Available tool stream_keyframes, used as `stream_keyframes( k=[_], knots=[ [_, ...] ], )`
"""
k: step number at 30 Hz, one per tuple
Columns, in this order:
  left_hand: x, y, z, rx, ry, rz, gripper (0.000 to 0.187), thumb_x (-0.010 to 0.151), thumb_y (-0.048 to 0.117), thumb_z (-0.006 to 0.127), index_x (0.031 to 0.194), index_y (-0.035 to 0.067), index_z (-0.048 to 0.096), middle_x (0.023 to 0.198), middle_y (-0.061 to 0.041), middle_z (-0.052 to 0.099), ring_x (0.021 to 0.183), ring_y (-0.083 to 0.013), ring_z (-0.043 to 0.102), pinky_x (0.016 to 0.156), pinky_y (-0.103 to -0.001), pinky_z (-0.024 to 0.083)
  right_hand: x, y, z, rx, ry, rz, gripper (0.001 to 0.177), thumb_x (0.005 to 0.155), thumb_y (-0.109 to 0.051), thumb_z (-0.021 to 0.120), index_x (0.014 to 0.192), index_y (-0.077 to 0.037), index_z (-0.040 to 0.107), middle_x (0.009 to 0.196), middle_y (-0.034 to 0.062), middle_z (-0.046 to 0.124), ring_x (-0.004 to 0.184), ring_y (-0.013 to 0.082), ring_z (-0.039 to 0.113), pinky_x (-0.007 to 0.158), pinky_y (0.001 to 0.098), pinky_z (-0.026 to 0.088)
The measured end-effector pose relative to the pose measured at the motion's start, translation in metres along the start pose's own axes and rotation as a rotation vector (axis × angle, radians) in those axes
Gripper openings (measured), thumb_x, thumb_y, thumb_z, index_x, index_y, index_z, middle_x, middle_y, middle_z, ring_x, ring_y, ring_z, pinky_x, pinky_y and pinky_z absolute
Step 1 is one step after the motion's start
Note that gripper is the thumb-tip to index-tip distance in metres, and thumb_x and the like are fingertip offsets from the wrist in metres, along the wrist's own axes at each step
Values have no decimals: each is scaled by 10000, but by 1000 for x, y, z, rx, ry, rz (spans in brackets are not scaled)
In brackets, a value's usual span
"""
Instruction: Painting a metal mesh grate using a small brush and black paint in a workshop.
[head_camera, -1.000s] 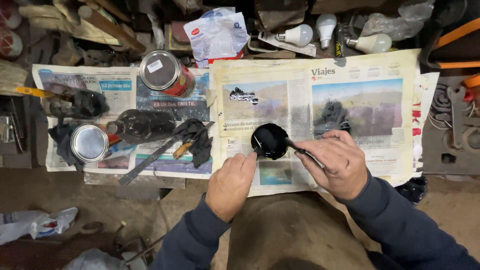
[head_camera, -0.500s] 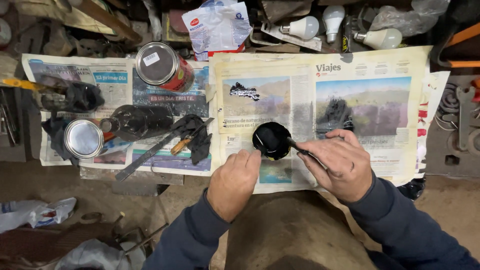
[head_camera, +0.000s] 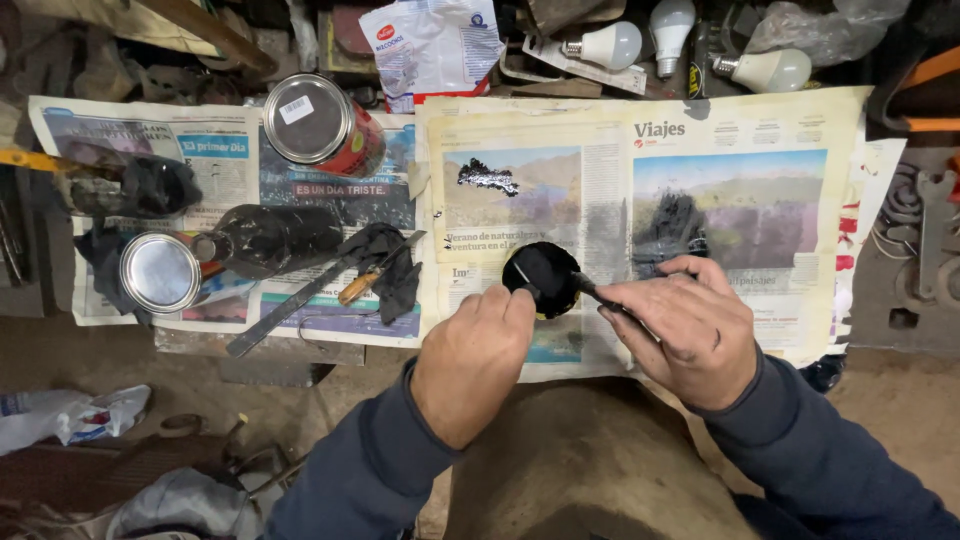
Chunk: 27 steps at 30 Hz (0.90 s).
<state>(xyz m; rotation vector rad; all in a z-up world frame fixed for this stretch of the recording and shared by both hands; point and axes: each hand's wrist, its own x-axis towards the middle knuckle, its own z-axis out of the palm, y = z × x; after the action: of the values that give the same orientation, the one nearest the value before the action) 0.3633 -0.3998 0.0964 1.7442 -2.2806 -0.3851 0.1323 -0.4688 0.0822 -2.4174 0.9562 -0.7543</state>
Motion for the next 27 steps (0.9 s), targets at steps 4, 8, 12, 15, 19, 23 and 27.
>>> stream_keyframes(
  k=[4,8,12,15,19,23,27],
  knots=[
    [3,-3,8,-20,-33,17,150,810,47,617,958,37,594,896,-120,612,810,-272,657,643,-368,557,1,2,2,-13,-2,13,308,837,-79,844,1117,-116,719,944,31,754,859,181,723,897,386,510],
    [2,-6,20,-36,-23,1,148,822,40,614,969,31,597,893,-120,609,829,-279,663,660,-371,562,-3,4,4,-13,-7,22,306,841,-76,843,1119,-116,721,951,32,758,866,179,727,895,384,509],
    [2,-8,25,-9,-25,2,149,822,43,617,969,20,609,912,-127,614,836,-276,665,656,-363,569,-3,5,5,-5,-1,20,303,852,-75,842,1125,-119,720,958,30,759,880,175,730,896,379,509],
    [3,-8,27,-3,-19,-2,155,807,36,617,962,21,614,907,-121,613,837,-272,665,644,-356,569,-4,5,6,-4,-8,28,307,848,-77,840,1127,-124,720,966,26,763,888,171,731,901,380,509],
    [3,-8,31,13,-35,-7,136,810,34,619,945,26,605,895,-118,605,838,-266,665,643,-349,571,-4,6,9,-11,-21,26,311,842,-82,840,1126,-127,722,973,26,765,892,171,730,899,382,507],
    [3,-9,34,15,-16,-4,140,816,40,623,954,30,603,881,-113,598,837,-262,663,636,-342,567,-4,8,12,-6,-23,23,314,844,-85,843,1131,-125,721,977,26,764,894,175,729,898,386,505],
    [3,-8,35,31,-6,-2,132,816,52,624,944,35,600,879,-113,599,829,-262,661,633,-342,564,-6,10,14,-1,-25,21,318,847,-80,841,1138,-123,719,976,26,763,899,175,731,906,389,505]
  ],
)
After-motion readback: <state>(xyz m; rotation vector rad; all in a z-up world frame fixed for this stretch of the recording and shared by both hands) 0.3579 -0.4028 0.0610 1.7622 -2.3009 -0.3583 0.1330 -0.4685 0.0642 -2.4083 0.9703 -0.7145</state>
